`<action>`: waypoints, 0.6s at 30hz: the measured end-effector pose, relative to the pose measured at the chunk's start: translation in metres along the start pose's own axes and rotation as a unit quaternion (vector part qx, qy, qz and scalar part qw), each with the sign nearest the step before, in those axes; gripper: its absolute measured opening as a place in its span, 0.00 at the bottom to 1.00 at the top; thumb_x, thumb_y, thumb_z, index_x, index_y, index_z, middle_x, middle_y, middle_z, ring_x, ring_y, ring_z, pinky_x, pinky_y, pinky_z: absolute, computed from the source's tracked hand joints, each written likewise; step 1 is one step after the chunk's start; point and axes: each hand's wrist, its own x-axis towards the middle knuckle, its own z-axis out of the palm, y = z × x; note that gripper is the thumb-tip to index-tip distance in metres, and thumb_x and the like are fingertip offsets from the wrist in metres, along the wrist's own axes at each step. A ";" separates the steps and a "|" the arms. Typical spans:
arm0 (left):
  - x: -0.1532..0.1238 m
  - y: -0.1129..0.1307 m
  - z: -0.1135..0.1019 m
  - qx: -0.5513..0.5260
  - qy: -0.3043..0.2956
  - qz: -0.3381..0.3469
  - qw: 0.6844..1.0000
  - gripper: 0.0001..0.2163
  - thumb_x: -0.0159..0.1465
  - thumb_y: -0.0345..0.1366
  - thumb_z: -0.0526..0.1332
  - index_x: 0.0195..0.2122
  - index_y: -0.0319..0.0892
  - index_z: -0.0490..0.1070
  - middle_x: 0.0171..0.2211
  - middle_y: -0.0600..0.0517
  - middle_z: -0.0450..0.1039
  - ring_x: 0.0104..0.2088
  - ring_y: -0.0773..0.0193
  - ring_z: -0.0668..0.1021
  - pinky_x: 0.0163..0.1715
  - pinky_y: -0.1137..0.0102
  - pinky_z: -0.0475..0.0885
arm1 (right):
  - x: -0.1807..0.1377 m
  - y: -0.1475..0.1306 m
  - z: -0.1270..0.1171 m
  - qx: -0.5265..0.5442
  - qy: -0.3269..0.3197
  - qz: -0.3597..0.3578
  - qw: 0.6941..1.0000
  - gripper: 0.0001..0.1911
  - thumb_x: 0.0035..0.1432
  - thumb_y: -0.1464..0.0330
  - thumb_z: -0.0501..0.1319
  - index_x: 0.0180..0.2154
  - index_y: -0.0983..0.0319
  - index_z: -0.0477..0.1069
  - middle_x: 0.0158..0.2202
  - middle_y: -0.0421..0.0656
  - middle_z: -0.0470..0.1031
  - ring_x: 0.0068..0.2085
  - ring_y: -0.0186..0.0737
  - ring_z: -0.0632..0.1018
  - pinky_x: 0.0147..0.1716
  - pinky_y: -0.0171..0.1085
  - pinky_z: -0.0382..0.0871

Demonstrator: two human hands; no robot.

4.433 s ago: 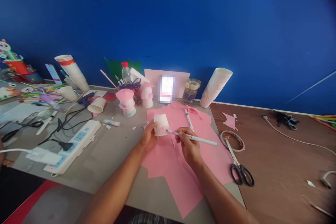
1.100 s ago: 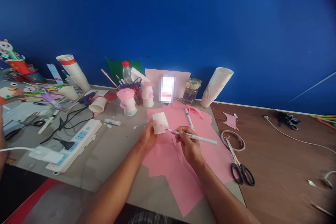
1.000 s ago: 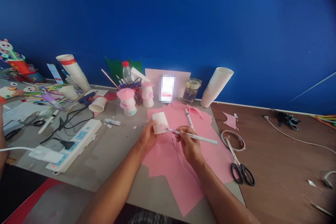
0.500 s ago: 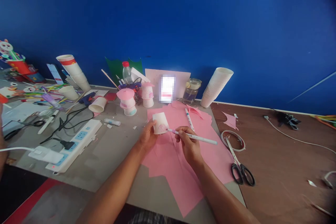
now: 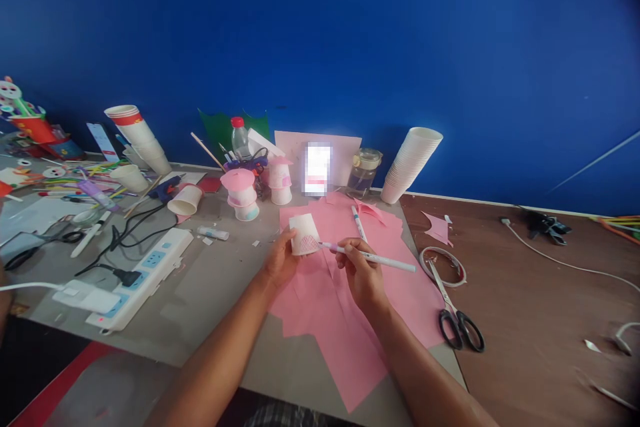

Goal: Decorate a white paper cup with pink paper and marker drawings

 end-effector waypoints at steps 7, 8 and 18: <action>-0.001 0.000 0.001 0.000 0.001 0.004 1.000 0.09 0.54 0.35 0.66 0.34 0.38 0.71 0.29 0.52 0.74 0.29 0.64 0.76 0.30 0.68 0.71 | -0.001 0.001 -0.002 -0.018 -0.023 -0.005 1.000 0.08 0.54 0.62 0.63 0.28 0.60 0.73 0.22 0.38 0.69 0.25 0.35 0.68 0.27 0.36 0.62; -0.001 0.000 0.001 0.000 0.000 0.004 1.000 0.09 0.54 0.35 0.66 0.34 0.38 0.71 0.29 0.52 0.74 0.29 0.64 0.76 0.30 0.68 0.71 | -0.001 0.001 -0.002 -0.020 -0.025 -0.006 0.999 0.08 0.54 0.63 0.63 0.27 0.60 0.73 0.22 0.38 0.69 0.25 0.35 0.68 0.27 0.36 0.62; -0.002 0.001 0.000 -0.001 0.003 -0.004 1.000 0.10 0.54 0.35 0.66 0.36 0.38 0.72 0.31 0.51 0.74 0.31 0.62 0.77 0.32 0.66 0.73 | -0.002 0.001 0.000 -0.025 -0.010 -0.005 1.000 0.07 0.54 0.64 0.63 0.27 0.60 0.74 0.22 0.38 0.69 0.26 0.35 0.68 0.26 0.36 0.62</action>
